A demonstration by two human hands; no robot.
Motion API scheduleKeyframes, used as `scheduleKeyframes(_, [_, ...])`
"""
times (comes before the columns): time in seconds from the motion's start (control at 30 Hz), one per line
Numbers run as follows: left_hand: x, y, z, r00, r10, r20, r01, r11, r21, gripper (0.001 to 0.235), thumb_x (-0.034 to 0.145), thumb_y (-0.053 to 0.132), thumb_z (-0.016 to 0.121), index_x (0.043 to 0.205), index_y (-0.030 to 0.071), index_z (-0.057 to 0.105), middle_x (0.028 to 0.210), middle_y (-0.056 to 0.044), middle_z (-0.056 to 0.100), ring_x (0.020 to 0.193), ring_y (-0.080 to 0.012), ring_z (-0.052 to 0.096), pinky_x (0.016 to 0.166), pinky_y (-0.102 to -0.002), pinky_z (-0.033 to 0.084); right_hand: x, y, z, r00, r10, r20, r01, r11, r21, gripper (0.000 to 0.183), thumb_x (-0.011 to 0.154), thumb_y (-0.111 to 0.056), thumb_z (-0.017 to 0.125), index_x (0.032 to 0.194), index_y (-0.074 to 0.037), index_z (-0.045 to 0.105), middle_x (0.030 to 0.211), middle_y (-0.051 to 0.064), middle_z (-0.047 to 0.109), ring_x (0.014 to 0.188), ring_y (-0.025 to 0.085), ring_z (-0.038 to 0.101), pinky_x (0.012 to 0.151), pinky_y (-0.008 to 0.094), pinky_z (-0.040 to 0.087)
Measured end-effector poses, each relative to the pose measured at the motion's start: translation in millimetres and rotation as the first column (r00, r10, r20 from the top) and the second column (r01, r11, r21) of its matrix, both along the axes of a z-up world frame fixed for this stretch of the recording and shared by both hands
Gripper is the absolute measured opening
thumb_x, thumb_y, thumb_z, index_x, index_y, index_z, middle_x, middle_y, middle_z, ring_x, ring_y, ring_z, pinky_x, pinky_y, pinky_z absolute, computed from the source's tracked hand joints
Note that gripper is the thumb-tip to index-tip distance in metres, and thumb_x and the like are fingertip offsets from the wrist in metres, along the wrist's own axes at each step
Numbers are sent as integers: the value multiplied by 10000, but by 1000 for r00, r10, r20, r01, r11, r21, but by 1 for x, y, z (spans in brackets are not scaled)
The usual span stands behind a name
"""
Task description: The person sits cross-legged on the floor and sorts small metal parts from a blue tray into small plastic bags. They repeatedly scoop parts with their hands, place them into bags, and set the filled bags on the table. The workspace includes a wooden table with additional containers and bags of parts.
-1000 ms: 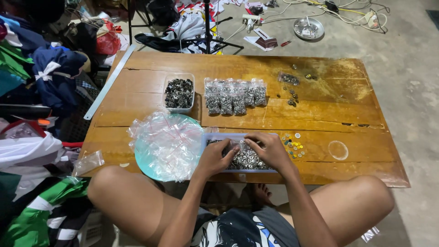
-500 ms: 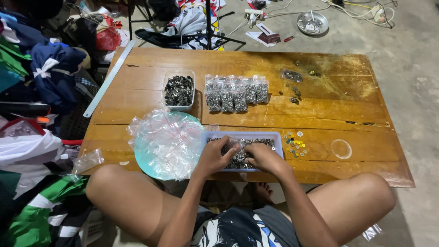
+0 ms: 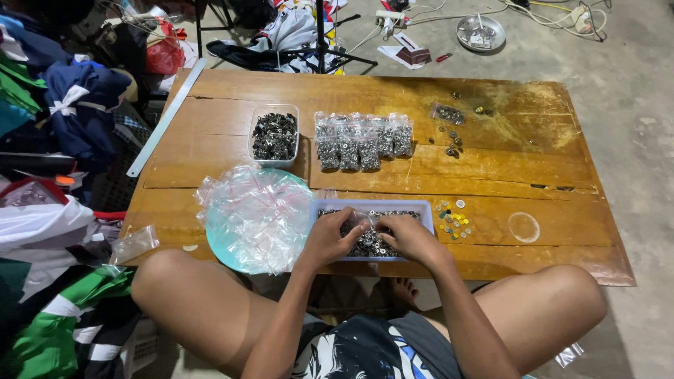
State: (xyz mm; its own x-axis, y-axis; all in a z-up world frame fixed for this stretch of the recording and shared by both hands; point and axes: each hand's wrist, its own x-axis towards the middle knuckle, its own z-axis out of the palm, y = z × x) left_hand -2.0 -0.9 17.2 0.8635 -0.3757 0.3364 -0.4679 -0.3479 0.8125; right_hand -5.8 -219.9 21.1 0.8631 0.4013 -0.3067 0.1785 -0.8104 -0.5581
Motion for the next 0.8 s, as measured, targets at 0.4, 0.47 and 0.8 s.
scheduleKeyframes(0.4, [1, 0, -6, 1000, -1, -14, 2, 999, 40, 268, 951, 351, 683, 899, 101, 603, 710, -157, 697, 670, -376, 695, 603, -440, 521, -1, -1, 5, 999, 22, 43, -23, 1000, 17, 371, 943, -82, 632, 1304, 0, 630, 1230, 220, 706, 1189, 371, 661, 1063, 495, 485])
scheduleKeyframes(0.47, [1, 0, -7, 1000, 1, -12, 0, 999, 44, 267, 950, 350, 685, 903, 100, 602, 717, -159, 699, 676, -379, 696, 606, -442, 524, -2, -3, 2, 997, 25, 67, -26, 999, 20, 376, 933, -82, 638, 1298, 8, 629, 1235, 229, 701, 1196, 386, 654, 1065, 502, 481])
scheduleKeyframes(0.8, [-1, 0, -10, 1000, -3, -9, 3, 998, 69, 265, 943, 351, 681, 933, 97, 607, 770, -170, 721, 749, -408, 709, 650, -475, 541, 7, -7, -21, 985, 3, 173, -9, 999, 33, 302, 873, -56, 694, 1173, -21, 697, 1077, 174, 730, 1081, 344, 698, 986, 459, 539])
